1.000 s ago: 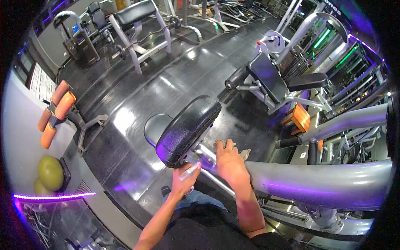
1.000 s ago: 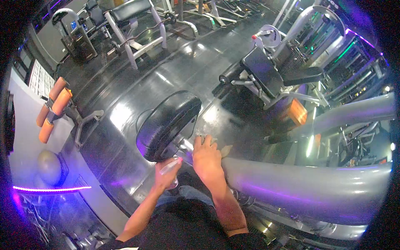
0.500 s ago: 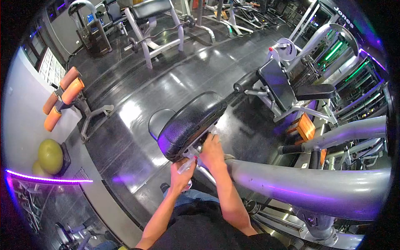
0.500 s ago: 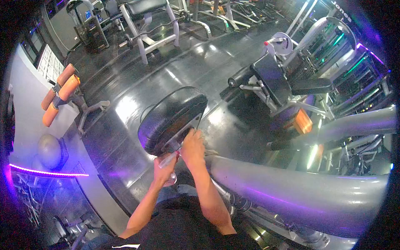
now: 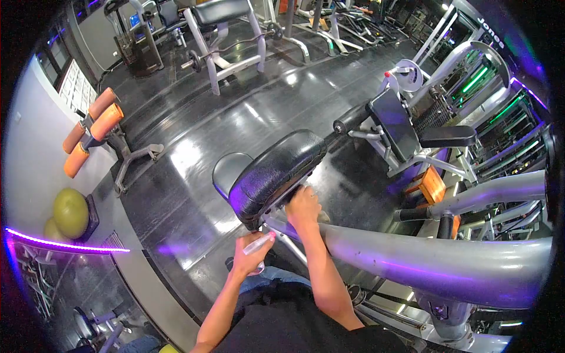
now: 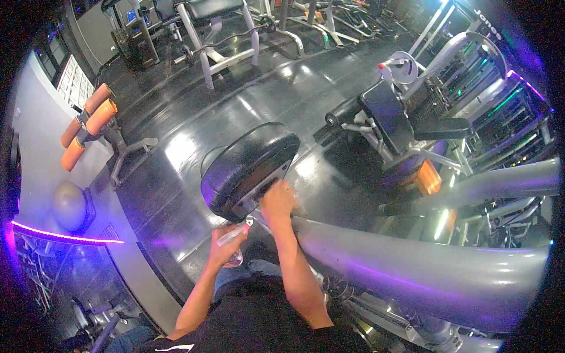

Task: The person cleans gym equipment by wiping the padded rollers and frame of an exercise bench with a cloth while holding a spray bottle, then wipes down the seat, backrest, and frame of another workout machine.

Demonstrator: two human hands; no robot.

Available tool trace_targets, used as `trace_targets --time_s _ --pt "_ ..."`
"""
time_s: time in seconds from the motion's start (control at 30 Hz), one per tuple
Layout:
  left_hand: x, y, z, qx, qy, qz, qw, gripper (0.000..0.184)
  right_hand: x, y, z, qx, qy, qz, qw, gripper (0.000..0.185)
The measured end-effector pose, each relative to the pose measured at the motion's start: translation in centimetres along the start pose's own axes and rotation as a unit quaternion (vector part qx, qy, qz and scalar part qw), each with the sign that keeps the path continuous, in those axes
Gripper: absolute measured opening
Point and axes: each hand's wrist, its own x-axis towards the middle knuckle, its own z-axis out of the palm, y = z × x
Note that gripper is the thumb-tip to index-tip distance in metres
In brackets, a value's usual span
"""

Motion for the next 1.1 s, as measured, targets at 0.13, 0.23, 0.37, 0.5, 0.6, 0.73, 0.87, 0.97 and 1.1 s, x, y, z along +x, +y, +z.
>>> trace_targets --time_s 0.13,0.23,0.37,0.5,0.6,0.73,0.87,0.97,1.1 --pt "-0.2 -0.9 -0.1 0.005 -0.011 -0.005 1.000 0.030 0.0 -0.1 0.3 0.036 -0.046 0.066 0.996 0.047" --pt "-0.4 -0.5 -0.6 -0.002 -0.013 0.018 1.000 0.030 -2.5 0.0 -0.1 -0.051 -0.082 0.054 0.994 0.042" --pt "-0.8 -1.4 -1.2 -0.041 -0.004 -0.015 0.999 0.031 -6.7 -0.4 -2.2 -0.064 0.011 -0.094 0.993 0.036" --pt "-1.1 -1.9 -2.5 -0.012 0.004 -0.009 1.000 0.032 -6.7 -1.2 -1.4 0.021 0.066 -0.164 0.984 0.031" --pt "-1.4 -2.4 -3.1 -0.005 0.008 -0.019 1.000 0.033 -6.3 -0.8 0.2 -0.017 0.100 -0.155 0.983 0.026" --pt "-1.9 -3.8 -3.3 -0.027 0.033 -0.018 0.999 0.033 -8.2 0.1 1.7 -0.138 0.124 -0.194 0.963 0.018" --pt "-2.7 -4.5 -3.9 -0.037 0.039 -0.019 0.998 0.032 -8.8 1.0 2.8 -0.198 0.070 -0.243 0.947 0.019" --pt "-3.2 -4.6 -4.5 -0.049 0.027 -0.031 0.998 0.031 -7.3 0.1 1.6 -0.034 0.148 -0.301 0.941 0.017" --pt "-3.6 -3.2 -4.7 -0.070 0.008 -0.072 0.995 0.027 -5.9 -0.1 3.6 -0.041 0.161 -0.296 0.941 0.012"
